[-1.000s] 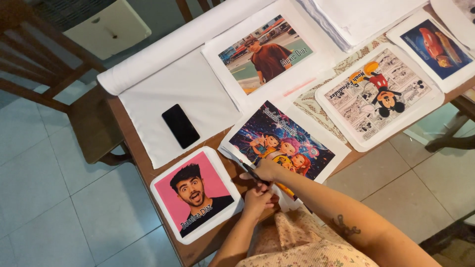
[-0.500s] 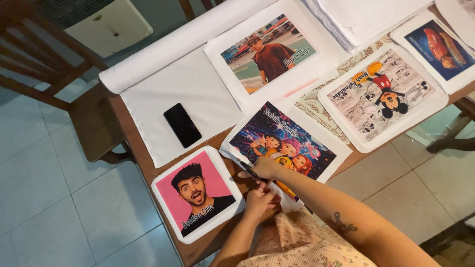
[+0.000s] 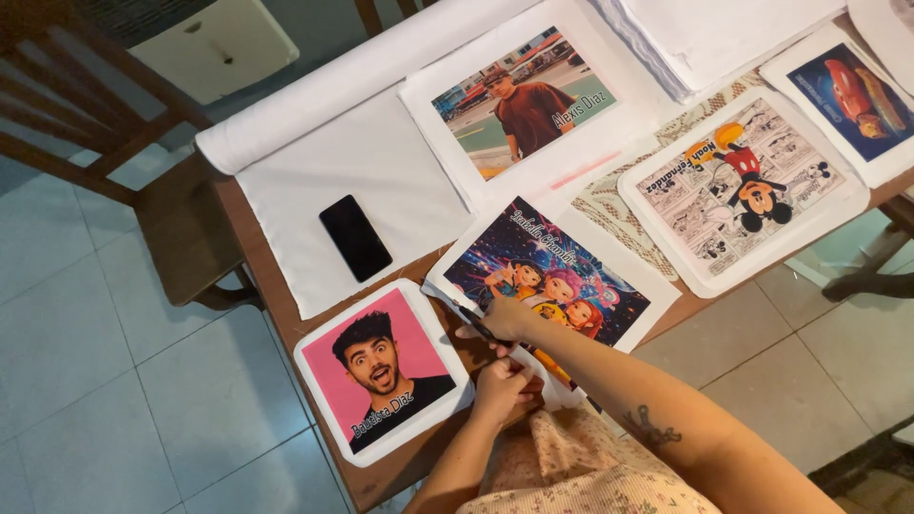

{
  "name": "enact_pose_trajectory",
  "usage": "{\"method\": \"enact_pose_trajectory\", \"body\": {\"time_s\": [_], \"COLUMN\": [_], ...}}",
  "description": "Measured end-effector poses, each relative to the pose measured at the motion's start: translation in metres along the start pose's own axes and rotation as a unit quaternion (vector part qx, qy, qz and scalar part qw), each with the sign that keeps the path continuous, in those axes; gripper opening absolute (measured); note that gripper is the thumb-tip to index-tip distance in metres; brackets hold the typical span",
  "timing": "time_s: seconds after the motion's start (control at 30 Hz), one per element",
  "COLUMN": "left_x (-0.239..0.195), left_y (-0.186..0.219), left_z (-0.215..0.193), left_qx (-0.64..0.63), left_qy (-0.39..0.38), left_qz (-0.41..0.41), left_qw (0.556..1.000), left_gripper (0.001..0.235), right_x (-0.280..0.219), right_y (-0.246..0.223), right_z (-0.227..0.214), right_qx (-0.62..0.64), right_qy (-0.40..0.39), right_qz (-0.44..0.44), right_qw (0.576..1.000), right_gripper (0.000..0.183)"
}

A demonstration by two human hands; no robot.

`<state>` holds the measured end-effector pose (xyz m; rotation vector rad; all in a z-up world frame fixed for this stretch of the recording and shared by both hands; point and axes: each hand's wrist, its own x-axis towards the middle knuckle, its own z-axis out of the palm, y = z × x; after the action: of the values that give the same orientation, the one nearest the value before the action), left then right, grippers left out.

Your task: Using scissors to manually cut out various printed designs and images from paper sheets on a workspace.

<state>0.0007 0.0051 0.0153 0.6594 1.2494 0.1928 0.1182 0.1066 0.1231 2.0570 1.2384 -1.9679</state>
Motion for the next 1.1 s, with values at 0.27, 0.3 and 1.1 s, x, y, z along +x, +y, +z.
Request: {"method": "enact_pose_trajectory", "body": {"time_s": [0.27, 0.3, 1.1], "left_x": [0.005, 0.001, -0.014], "left_y": [-0.005, -0.001, 0.010], "left_z": [0.000, 0.001, 0.004], "left_qx": [0.008, 0.009, 0.025], "left_qy": [-0.009, -0.001, 0.015], "left_qz": [-0.004, -0.002, 0.018], "left_qw": [1.000, 1.000, 0.999], "left_gripper": [0.008, 0.008, 0.009], "right_x": [-0.006, -0.006, 0.008], "right_y": [-0.009, -0.011, -0.018], "right_z": [-0.002, -0.003, -0.004], "right_qx": [0.018, 0.035, 0.020], "right_qy": [0.007, -0.006, 0.005], "right_qz": [-0.007, -0.011, -0.027], "right_qw": [1.000, 0.999, 0.999], "right_gripper": [0.059, 0.058, 0.057]}}
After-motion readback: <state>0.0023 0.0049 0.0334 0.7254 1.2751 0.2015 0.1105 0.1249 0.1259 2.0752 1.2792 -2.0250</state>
